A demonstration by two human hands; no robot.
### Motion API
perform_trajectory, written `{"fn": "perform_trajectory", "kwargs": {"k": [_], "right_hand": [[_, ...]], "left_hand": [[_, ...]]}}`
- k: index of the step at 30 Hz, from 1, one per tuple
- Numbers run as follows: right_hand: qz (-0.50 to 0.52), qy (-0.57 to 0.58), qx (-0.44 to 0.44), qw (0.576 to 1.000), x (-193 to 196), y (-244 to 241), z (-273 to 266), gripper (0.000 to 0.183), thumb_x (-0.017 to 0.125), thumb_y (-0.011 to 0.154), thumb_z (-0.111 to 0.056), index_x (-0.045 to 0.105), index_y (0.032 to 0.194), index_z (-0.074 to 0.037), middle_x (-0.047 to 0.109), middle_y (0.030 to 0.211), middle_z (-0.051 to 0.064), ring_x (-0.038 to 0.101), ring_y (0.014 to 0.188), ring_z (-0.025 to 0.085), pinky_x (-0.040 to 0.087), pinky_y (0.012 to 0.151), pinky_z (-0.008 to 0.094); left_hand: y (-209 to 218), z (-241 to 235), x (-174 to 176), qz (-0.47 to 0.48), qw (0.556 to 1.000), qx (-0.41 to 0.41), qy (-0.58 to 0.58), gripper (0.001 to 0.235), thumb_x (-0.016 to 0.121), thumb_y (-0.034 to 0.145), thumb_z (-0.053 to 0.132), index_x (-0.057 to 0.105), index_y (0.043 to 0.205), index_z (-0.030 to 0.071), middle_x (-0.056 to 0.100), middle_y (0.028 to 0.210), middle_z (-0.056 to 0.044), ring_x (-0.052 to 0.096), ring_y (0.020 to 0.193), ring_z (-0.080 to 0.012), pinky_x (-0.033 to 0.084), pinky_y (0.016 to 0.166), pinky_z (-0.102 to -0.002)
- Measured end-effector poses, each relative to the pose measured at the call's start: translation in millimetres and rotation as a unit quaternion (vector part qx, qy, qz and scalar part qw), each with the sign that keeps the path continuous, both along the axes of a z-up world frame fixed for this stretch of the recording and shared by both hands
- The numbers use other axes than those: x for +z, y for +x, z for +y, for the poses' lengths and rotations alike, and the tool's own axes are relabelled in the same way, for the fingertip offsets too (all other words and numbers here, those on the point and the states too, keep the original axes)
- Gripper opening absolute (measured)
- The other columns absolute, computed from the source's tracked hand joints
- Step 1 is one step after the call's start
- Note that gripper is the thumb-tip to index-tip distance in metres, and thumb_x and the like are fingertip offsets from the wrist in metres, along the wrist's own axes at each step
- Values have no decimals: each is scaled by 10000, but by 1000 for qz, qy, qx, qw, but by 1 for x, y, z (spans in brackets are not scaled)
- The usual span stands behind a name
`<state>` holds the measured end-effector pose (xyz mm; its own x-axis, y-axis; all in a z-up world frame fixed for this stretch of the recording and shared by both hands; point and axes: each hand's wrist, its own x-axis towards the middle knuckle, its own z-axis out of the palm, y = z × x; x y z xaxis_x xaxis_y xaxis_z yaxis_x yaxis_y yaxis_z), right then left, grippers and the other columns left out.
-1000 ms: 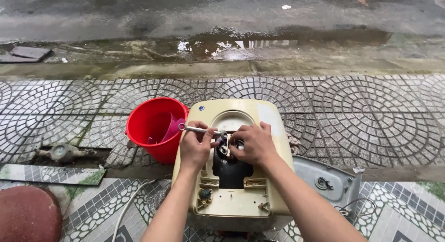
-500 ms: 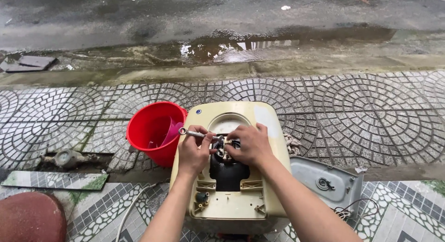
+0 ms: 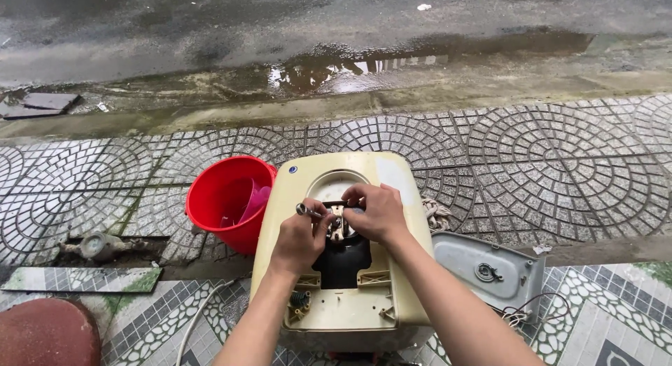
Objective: Tightening bolts on an appliance flange using a combination wrench
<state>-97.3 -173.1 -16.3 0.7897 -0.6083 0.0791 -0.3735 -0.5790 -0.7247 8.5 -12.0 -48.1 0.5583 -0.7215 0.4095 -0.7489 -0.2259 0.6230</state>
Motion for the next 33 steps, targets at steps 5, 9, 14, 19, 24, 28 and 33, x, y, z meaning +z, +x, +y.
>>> {"fn": "perform_trajectory", "kwargs": {"k": [5, 9, 14, 19, 24, 28, 33], "right_hand": [[7, -12, 3, 1000, 2, 0, 2, 272, 744, 711, -371, 780, 964, -280, 770, 827, -74, 741, 899, 153, 300, 1169, 390], [17, -23, 6, 1000, 5, 0, 3, 256, 740, 725, -371, 781, 966, -292, 771, 826, -85, 740, 898, 142, 296, 1168, 386], [26, -33, 12, 999, 2, 0, 2, 254, 732, 726, -383, 783, 960, -302, 778, 844, -88, 742, 930, 146, 297, 1169, 400], [52, -116, 75, 989, 4, 0, 14, 337, 736, 713, -426, 788, 1011, -278, 788, 994, -12, 709, 1114, 232, 297, 1161, 509], [111, -275, 97, 950, -8, 2, 18, 259, 675, 735, -483, 785, 946, -381, 737, 1020, -76, 684, 1026, 201, 358, 1132, 546], [122, -286, 87, 947, 4, 5, 23, 213, 658, 774, -542, 779, 865, -392, 704, 1031, -90, 674, 1022, 197, 412, 1083, 488], [250, -357, 69, 897, -4, 35, 20, 236, 651, 715, -592, 767, 772, -395, 650, 1003, -73, 608, 1041, 227, 394, 1066, 565]], "left_hand": [[-2, -1, 4, 27, 1000, 6, 4, 192, 666, 998, 304, 528, 998, 172, 755, 782, -73, 782, 752, -265, 645, 680, -409], [-2, -3, 11, 123, 992, 17, 3, 176, 669, 998, 285, 534, 996, 172, 769, 774, -72, 783, 736, -260, 631, 706, -399], [-2, -4, 19, 172, 985, 17, -4, 121, 674, 981, 227, 567, 977, 172, 791, 791, -62, 785, 717, -228, 630, 733, -371], [8, 6, 30, 367, 923, 50, -102, 70, 635, 985, 125, 568, 968, 119, 819, 903, -129, 802, 758, -214, 671, 713, -285], [6, 8, 36, 428, 881, 76, -187, 204, 600, 1018, 108, 466, 1157, 42, 774, 987, -263, 788, 823, -280, 677, 766, -327], [6, 8, 41, 415, 891, 69, -172, 181, 592, 1010, 80, 489, 1141, 11, 781, 976, -258, 793, 815, -294, 685, 756, -337], [6, 11, 42, 413, 891, 67, -175, 151, 576, 1021, 98, 511, 1130, 16, 783, 963, -253, 795, 808, -281, 698, 748, -338]]}}
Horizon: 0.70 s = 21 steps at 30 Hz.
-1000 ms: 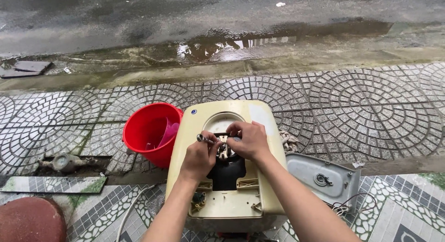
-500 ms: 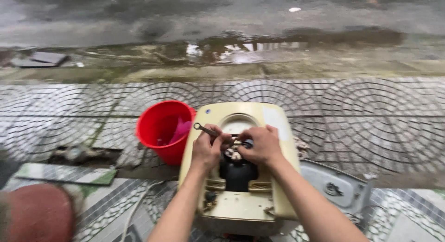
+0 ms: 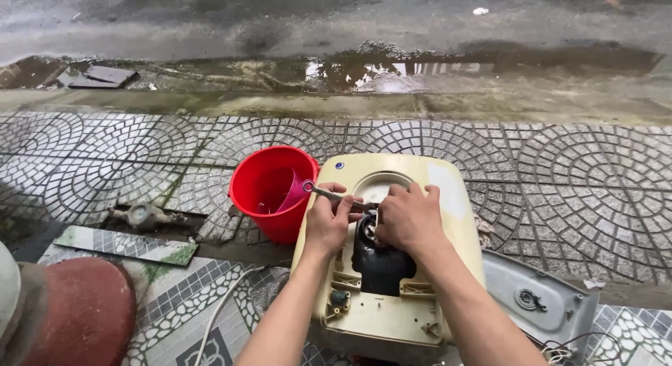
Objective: Tightening bolts on an appliance flange using a combination wrench
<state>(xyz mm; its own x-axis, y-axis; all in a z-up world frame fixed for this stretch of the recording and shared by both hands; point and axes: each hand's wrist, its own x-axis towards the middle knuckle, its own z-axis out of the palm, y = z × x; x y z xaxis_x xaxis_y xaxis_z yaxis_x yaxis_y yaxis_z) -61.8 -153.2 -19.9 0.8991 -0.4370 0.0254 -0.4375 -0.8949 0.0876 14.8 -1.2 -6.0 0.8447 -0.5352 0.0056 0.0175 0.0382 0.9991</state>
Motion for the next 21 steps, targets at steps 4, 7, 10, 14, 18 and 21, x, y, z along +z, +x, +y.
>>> {"fn": "perform_trajectory", "kwargs": {"k": [4, 7, 10, 14, 18, 21], "right_hand": [[3, -12, -17, 1000, 16, -3, 8, 312, 673, 713, -532, 802, 836, -275, 664, 964, -35, 613, 1003, 227, 406, 1044, 582], [-33, -30, -5, 999, 6, -6, 7, 335, 692, 700, -570, 804, 764, -261, 668, 930, -10, 615, 977, 250, 420, 1023, 584], [-68, -45, 18, 996, 11, -10, 12, 217, 688, 718, -462, 784, 709, -267, 651, 885, -10, 607, 953, 266, 400, 1034, 619], [0, 19, -16, 1000, 24, -11, 18, 216, 674, 757, -439, 830, 853, -326, 677, 1008, -22, 608, 1054, 259, 388, 1096, 572], [39, 44, -46, 997, 31, 0, 16, 198, 688, 726, -424, 825, 819, -314, 688, 987, -22, 625, 1049, 277, 415, 1068, 552], [35, 70, -53, 996, 39, -6, 16, 198, 672, 759, -435, 828, 810, -324, 697, 997, -19, 624, 1087, 271, 384, 1115, 539]], "left_hand": [[2, 0, 1, 1, 1000, -1, 0, 157, 578, 1020, 106, 512, 1122, 5, 781, 975, -262, 797, 824, -297, 703, 749, -353], [2, 1, 0, 7, 1000, 1, -8, 152, 580, 1020, 110, 520, 1117, 9, 784, 966, -253, 797, 817, -288, 703, 750, -349], [2, 1, 0, 5, 1000, -12, -14, 151, 579, 1022, 106, 528, 1119, 2, 779, 962, -260, 791, 814, -285, 691, 752, -353], [-1, 3, 7, -6, 1000, -7, -2, 137, 584, 1015, 102, 544, 1102, 5, 780, 951, -255, 790, 784, -275, 691, 731, -344], [0, 1, 5, -20, 1000, -9, 2, 138, 596, 1010, 111, 554, 1090, 7, 779, 935, -243, 786, 742, -255, 688, 708, -329], [1, 2, 4, -14, 1000, -10, -2, 143, 604, 1005, 115, 566, 1078, -2, 779, 932, -246, 788, 746, -267, 683, 706, -337]]}}
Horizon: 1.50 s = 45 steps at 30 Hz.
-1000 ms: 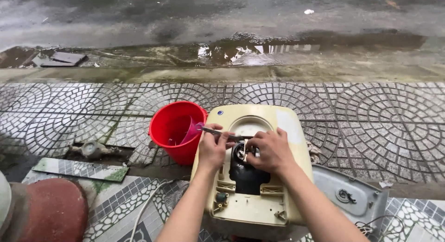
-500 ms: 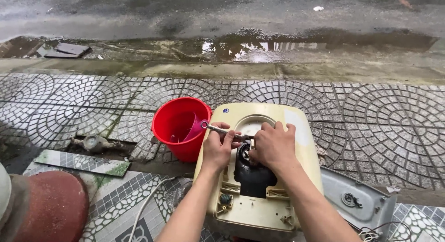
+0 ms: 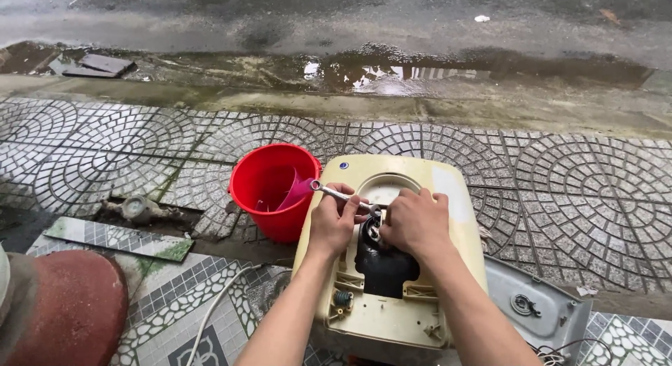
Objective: Tightening bolts on an appliance flange using a combination wrench
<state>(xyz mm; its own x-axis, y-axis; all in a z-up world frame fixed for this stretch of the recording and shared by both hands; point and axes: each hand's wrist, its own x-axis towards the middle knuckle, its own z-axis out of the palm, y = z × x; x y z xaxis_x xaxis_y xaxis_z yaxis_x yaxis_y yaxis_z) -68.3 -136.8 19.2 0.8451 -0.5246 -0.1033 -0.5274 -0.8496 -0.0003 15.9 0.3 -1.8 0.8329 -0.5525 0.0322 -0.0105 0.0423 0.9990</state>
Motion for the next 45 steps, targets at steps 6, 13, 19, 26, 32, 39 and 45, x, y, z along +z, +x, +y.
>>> {"fn": "perform_trajectory", "kwargs": {"k": [6, 13, 19, 26, 32, 39, 45], "right_hand": [[-291, 141, 100, 941, -48, -44, -42, 338, 791, 657, -318, 828, 992, -342, 745, 1122, 1, 710, 980, 339, 544, 976, 492], [-116, 214, 12, 970, -8, -39, -10, 451, 733, 726, -247, 761, 1165, -346, 671, 1340, -62, 604, 1314, 218, 103, 1290, 554], [-161, 210, -2, 964, -29, -35, -17, 311, 742, 722, -388, 806, 1022, -339, 727, 1222, -73, 678, 1216, 200, 131, 1284, 534], [-216, 136, 25, 966, -41, -36, -13, 188, 761, 716, -448, 761, 840, -307, 736, 1064, -89, 691, 1102, 204, 288, 1229, 545], [-244, 169, 17, 955, -45, -34, -19, 257, 805, 688, -484, 756, 894, -337, 755, 1063, -100, 686, 1140, 176, 286, 1219, 537], [-192, 183, 17, 964, -36, -34, -20, 493, 808, 678, -501, 712, 1122, -309, 763, 1157, -58, 655, 1226, 185, 227, 1244, 539], [-128, 191, 22, 973, -36, -35, -21, 602, 785, 688, -561, 659, 1213, -293, 760, 1214, -24, 637, 1283, 188, 182, 1261, 537]], "left_hand": [[-1, -2, 2, -11, 1000, 0, 15, 169, 643, 980, 150, 594, 1042, 1, 782, 905, -235, 788, 731, -266, 685, 688, -340], [-3, 0, 0, -99, 988, -30, 117, 124, 681, 949, 183, 646, 990, 71, 807, 849, -126, 785, 689, -191, 657, 686, -319], [1, -5, -17, -195, 964, -43, 175, 188, 728, 924, 287, 645, 944, 119, 787, 752, -93, 786, 712, -226, 628, 675, -346], [2, -8, -24, -215, 959, -55, 178, 213, 714, 943, 268, 602, 995, 94, 785, 816, -146, 790, 795, -284, 640, 705, -376], [1, -11, -17, -179, 961, -65, 199, 161, 678, 953, 259, 616, 1005, 120, 798, 840, -119, 792, 834, -271, 637, 766, -405], [6, -17, -9, -142, 954, -67, 256, 122, 707, 930, 295, 671, 997, 200, 803, 900, -60, 766, 995, -263, 604, 899, -407], [12, -30, -17, -117, 948, -78, 285, 63, 716, 903, 283, 707, 962, 260, 803, 849, 0, 766, 996, -218, 594, 932, -379]]}}
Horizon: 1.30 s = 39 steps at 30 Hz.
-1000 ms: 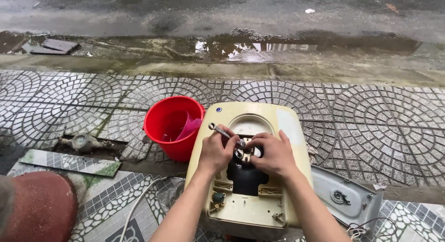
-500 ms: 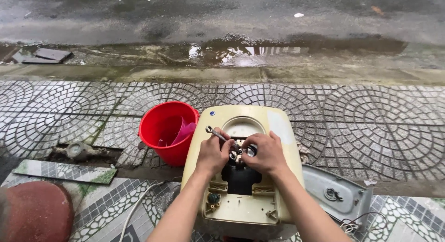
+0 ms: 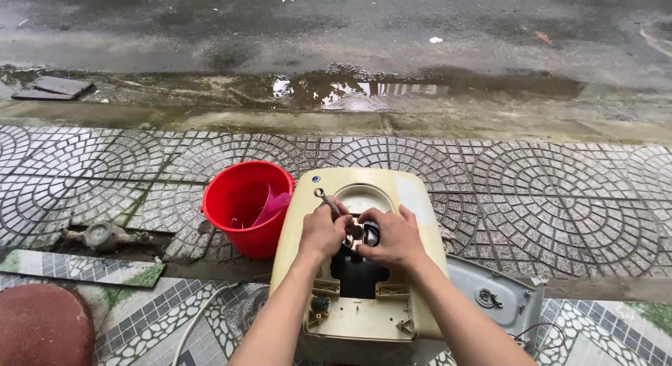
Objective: Tightening bolts on an appliance flange using a combination wrench
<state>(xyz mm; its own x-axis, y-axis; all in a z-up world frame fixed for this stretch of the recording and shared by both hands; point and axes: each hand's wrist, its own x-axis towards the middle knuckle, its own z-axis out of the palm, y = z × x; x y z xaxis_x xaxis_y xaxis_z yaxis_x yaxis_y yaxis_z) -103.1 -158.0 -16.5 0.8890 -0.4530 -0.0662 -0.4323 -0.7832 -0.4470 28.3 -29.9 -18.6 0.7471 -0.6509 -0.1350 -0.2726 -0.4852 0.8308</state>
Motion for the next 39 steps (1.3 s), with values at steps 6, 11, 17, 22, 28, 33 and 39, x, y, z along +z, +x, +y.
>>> {"fn": "perform_trajectory", "kwargs": {"k": [6, 11, 17, 22, 28, 33, 39], "right_hand": [[37, -6, 18, 999, 32, -5, 12, 793, 873, 629, -553, 579, 1306, -262, 732, 1278, 7, 611, 1313, 224, 161, 1262, 550], [72, -36, 30, 996, 17, 0, 10, 782, 866, 667, -520, 512, 1325, -288, 722, 1288, 6, 605, 1312, 221, 141, 1256, 566], [79, -32, 38, 996, 20, -1, 9, 777, 858, 680, -509, 482, 1326, -296, 717, 1302, 8, 608, 1305, 218, 126, 1250, 569], [80, -26, 32, 996, 22, 0, 8, 786, 865, 671, -510, 486, 1329, -306, 710, 1319, -15, 605, 1306, 196, 115, 1254, 553], [83, -23, 25, 996, 24, -1, 10, 807, 881, 654, -508, 501, 1331, -288, 713, 1310, -10, 609, 1301, 210, 120, 1253, 558], [74, -15, 22, 997, 23, -1, 10, 806, 901, 647, -504, 523, 1321, -274, 744, 1230, 6, 625, 1276, 219, 123, 1254, 550], [74, -17, 21, 997, 22, -1, 9, 808, 898, 634, -536, 535, 1305, -268, 754, 1190, 18, 629, 1266, 228, 130, 1256, 547]], "left_hand": [[-22, 17, 31, 93, 991, 54, -81, 120, 675, 924, 195, 686, 1007, 109, 818, 883, -97, 792, 763, -154, 638, 763, -276], [-26, 31, 39, 109, 977, 116, -143, 146, 670, 926, 184, 662, 995, 56, 817, 892, -129, 798, 745, -167, 656, 705, -276], [-22, 27, 24, 19, 995, 41, -90, 171, 683, 918, 262, 652, 978, 105, 820, 849, -55, 799, 820, -168, 637, 792, -317], [-17, 24, 14, -49, 996, 22, -65, 177, 688, 925, 280, 638, 969, 116, 813, 824, -74, 795, 878, -241, 617, 827, -379], [-15, 22, 6, -60, 995, 28, -68, 192, 717, 904, 315, 647, 976, 151, 806, 852, -93, 790, 872, -266, 619, 809, -388], [-18, 24, 11, -54, 995, 41, -76, 176, 727, 893, 293, 665, 959, 142, 805, 836, -100, 796, 833, -244, 625, 790, -386], [-18, 21, 9, -60, 996, 39, -58, 199, 711, 897, 343, 665, 960, 161, 805, 855, -90, 789, 873, -267, 621, 791, -396]]}}
